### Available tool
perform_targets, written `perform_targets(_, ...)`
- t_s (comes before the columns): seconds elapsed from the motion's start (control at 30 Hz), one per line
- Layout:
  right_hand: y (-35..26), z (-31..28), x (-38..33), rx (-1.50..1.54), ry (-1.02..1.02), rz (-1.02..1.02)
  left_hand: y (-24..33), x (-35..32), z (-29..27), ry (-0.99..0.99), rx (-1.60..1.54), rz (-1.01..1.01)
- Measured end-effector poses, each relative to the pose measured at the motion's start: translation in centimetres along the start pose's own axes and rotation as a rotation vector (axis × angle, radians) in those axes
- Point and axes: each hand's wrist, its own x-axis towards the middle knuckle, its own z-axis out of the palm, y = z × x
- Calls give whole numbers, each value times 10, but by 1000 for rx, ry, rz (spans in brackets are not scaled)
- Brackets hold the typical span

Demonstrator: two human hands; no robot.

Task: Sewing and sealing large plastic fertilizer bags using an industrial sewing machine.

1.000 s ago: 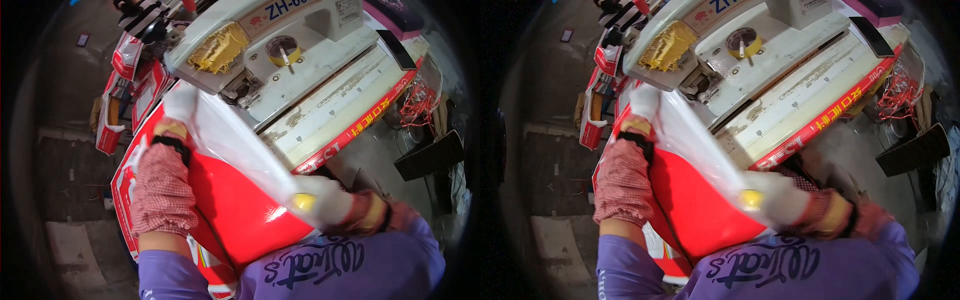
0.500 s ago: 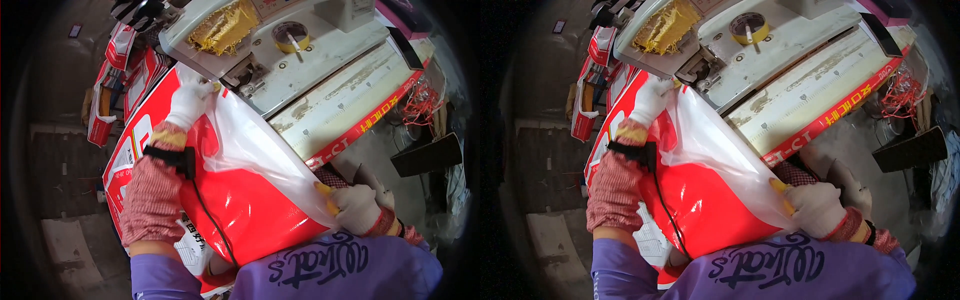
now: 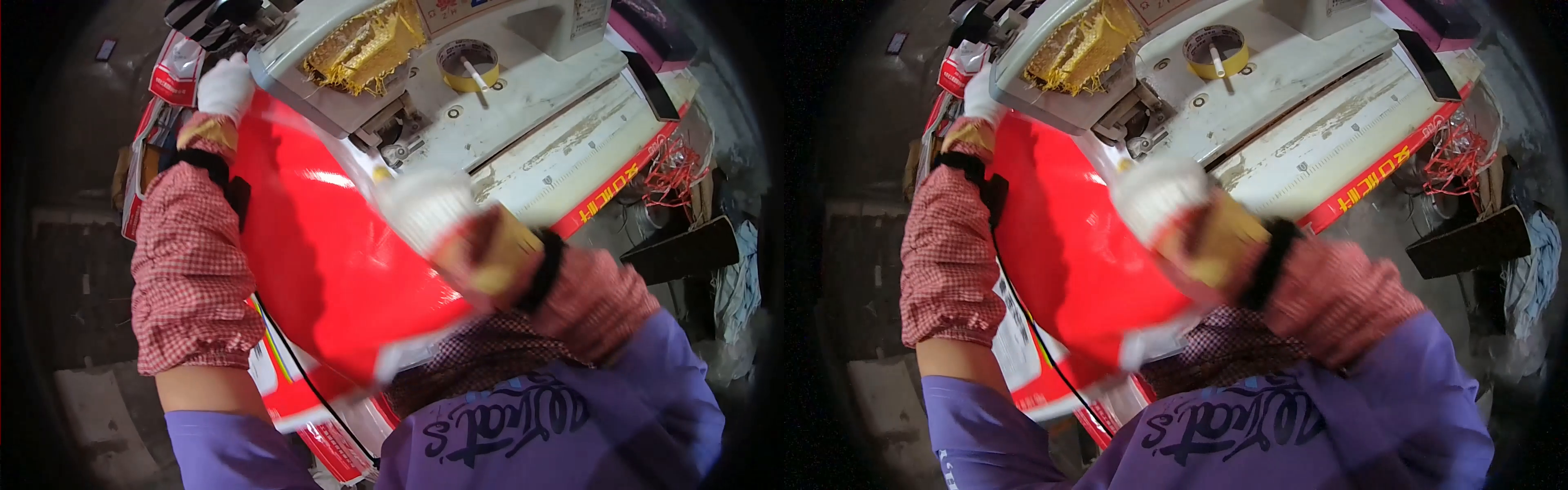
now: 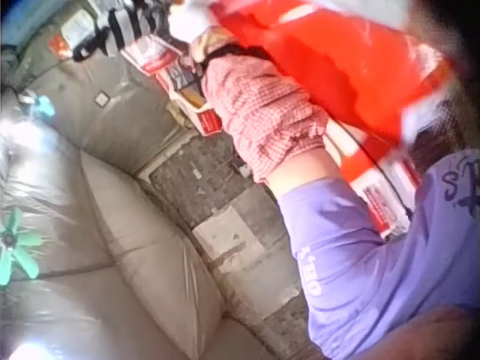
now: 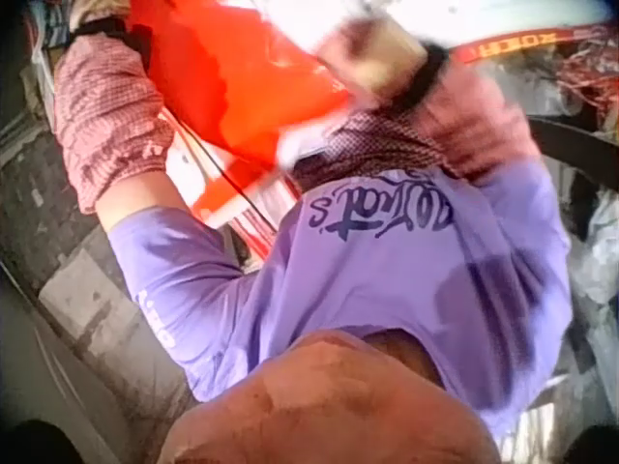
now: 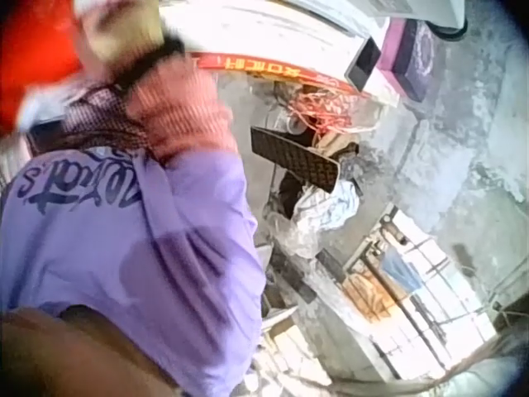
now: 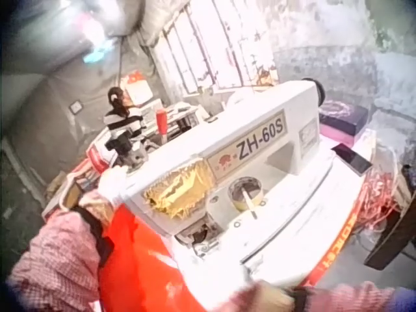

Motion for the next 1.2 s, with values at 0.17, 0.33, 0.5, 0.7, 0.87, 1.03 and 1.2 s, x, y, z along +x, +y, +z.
perform_targets(0.17,5,2,73,-1335,-624,1051,30,-34,-73,-222,260,184)
perform_targets(0.33,-1,-57,88,-901,-884,1157,133,-122,-194,-261,107,716)
perform_targets(0.5,31,-66,76,-891,-1079,802,165,-140,-213,-506,-429,1019)
perform_targets(0.7,19,-57,76,-810,-783,1152,117,-118,-212,-1219,-1158,342)
perform_targets(0.87,27,-66,60,-924,-954,871,79,-134,-247,-1193,-609,319)
perform_targets(1.03,16,-50,57,-1064,-760,1281,118,-198,-283,-1410,162,688)
perform_targets(1.2,-29,9,25,-1269,-944,963,195,-250,-265,-1001,-213,1175)
